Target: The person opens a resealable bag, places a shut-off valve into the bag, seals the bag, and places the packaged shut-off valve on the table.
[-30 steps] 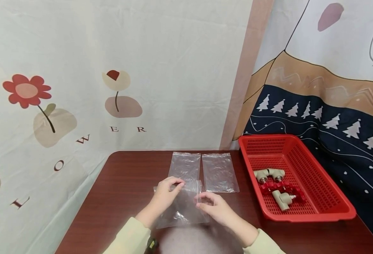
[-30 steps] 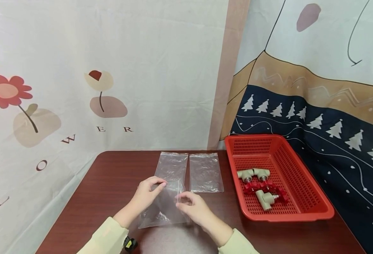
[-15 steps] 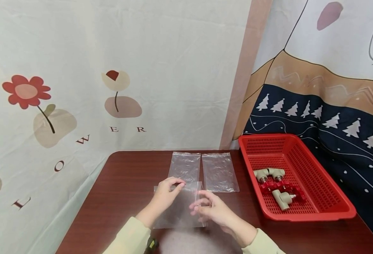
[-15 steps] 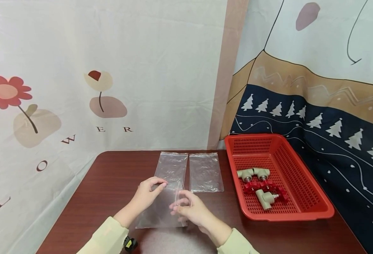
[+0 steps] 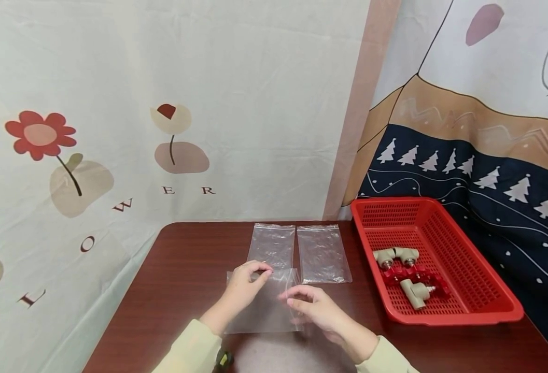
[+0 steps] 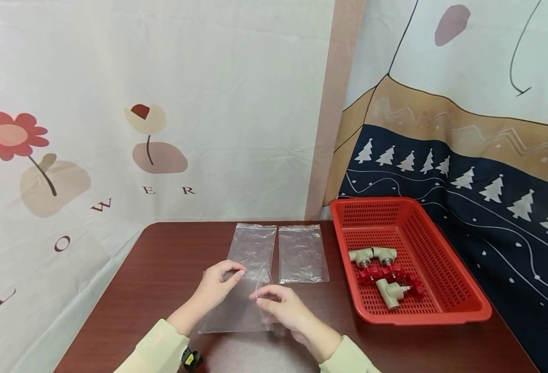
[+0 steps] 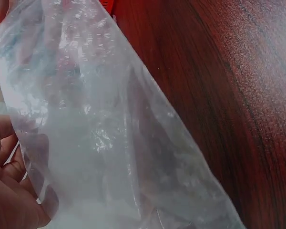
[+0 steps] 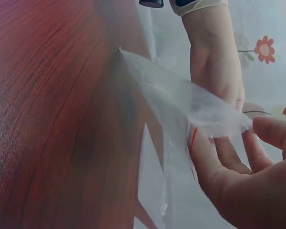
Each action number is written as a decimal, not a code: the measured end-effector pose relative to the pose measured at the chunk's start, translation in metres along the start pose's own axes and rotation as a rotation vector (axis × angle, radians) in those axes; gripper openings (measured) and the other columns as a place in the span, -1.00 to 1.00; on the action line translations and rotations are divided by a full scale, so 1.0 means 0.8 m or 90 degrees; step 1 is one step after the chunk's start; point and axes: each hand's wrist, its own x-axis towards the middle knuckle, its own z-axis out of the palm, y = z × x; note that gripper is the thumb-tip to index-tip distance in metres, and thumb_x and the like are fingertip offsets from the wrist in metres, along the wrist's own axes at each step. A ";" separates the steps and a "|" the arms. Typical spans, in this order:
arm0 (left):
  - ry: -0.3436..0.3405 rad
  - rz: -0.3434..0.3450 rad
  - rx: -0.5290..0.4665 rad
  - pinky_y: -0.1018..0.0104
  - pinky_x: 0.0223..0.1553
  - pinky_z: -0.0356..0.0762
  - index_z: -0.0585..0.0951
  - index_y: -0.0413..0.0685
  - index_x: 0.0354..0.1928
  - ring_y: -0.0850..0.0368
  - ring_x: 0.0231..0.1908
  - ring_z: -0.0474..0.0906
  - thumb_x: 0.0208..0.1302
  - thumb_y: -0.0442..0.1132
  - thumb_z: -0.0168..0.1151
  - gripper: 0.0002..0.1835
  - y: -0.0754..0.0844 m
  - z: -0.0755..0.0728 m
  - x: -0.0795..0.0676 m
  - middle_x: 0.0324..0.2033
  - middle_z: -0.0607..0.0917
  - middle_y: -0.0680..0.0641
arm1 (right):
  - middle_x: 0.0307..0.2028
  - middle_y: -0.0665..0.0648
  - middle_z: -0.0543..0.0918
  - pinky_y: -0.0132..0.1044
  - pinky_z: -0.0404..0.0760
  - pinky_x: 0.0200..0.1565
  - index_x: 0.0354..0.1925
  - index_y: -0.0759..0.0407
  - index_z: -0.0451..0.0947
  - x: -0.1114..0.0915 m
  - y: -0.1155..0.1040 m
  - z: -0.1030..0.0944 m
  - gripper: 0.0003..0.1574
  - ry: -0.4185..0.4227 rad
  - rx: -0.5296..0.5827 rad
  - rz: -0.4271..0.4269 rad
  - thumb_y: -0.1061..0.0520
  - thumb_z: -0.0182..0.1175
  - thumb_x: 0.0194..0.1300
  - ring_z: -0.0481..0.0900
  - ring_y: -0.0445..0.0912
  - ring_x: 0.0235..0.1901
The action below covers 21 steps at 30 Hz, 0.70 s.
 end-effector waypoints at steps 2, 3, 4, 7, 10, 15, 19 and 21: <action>0.008 0.012 -0.005 0.37 -0.22 0.53 0.70 0.05 -0.30 0.25 -0.23 0.59 0.19 -0.20 0.31 -0.94 -0.001 -0.001 0.000 -0.36 0.68 0.19 | 0.03 0.31 0.59 -0.22 0.63 -0.15 0.03 0.40 0.48 -0.003 -0.003 -0.001 -0.59 0.018 -0.026 -0.004 0.16 0.16 0.30 0.55 -0.09 -0.06; 0.015 0.024 -0.004 0.35 -0.21 0.53 0.70 0.05 -0.31 0.24 -0.23 0.60 0.19 -0.21 0.30 -0.95 -0.001 -0.001 0.000 -0.36 0.69 0.18 | 0.02 0.32 0.59 -0.25 0.62 -0.15 0.05 0.38 0.47 -0.005 -0.005 -0.001 -0.58 0.030 -0.050 -0.012 0.16 0.17 0.29 0.56 -0.06 -0.04; 0.023 0.034 -0.007 0.35 -0.19 0.54 0.70 0.05 -0.31 0.24 -0.23 0.60 0.20 -0.21 0.30 -0.95 -0.002 -0.002 0.000 -0.36 0.69 0.17 | 0.02 0.34 0.58 -0.27 0.61 -0.15 0.06 0.36 0.46 -0.007 -0.007 -0.001 -0.57 0.043 -0.078 -0.023 0.17 0.19 0.27 0.57 -0.02 -0.03; 0.047 0.080 -0.008 0.36 -0.20 0.54 0.69 -0.02 -0.32 0.22 -0.26 0.61 0.21 -0.24 0.28 -0.95 -0.004 -0.002 0.000 -0.39 0.70 0.11 | 0.03 0.34 0.56 -0.31 0.59 -0.12 0.10 0.32 0.42 -0.017 -0.019 -0.005 -0.51 0.076 -0.162 -0.058 0.21 0.23 0.21 0.58 0.10 -0.02; 0.050 0.087 -0.010 0.37 -0.20 0.54 0.69 -0.05 -0.32 0.22 -0.26 0.61 0.21 -0.25 0.28 -0.94 -0.005 -0.004 -0.001 -0.39 0.70 0.10 | 0.05 0.32 0.55 -0.30 0.59 -0.07 0.12 0.26 0.41 -0.027 -0.037 -0.017 -0.46 0.097 -0.250 -0.091 0.20 0.27 0.17 0.57 0.15 0.00; 0.014 0.008 -0.029 0.31 -0.11 0.55 0.70 0.02 -0.29 0.20 -0.20 0.62 0.20 -0.26 0.29 -0.94 0.000 -0.008 0.000 -0.36 0.70 0.14 | 0.07 0.23 0.56 -0.33 0.59 -0.11 0.14 0.14 0.41 -0.049 -0.086 -0.056 -0.46 0.130 -0.347 -0.099 0.17 0.27 0.19 0.58 0.09 -0.01; 0.007 -0.016 -0.040 0.33 -0.10 0.54 0.70 0.05 -0.29 0.22 -0.20 0.61 0.20 -0.27 0.29 -0.93 0.002 -0.010 -0.001 -0.35 0.70 0.17 | 0.08 0.26 0.54 -0.35 0.58 -0.17 0.19 0.19 0.37 -0.063 -0.131 -0.105 -0.47 0.145 -0.366 -0.094 0.14 0.20 0.28 0.58 0.00 -0.05; 0.007 -0.017 -0.040 0.34 -0.11 0.54 0.70 0.06 -0.29 0.23 -0.20 0.61 0.20 -0.27 0.29 -0.93 0.002 -0.010 -0.001 -0.35 0.70 0.17 | 0.11 0.32 0.51 -0.33 0.59 -0.18 0.23 0.24 0.32 -0.066 -0.149 -0.133 -0.44 0.152 -0.358 -0.063 0.11 0.17 0.31 0.58 -0.06 -0.08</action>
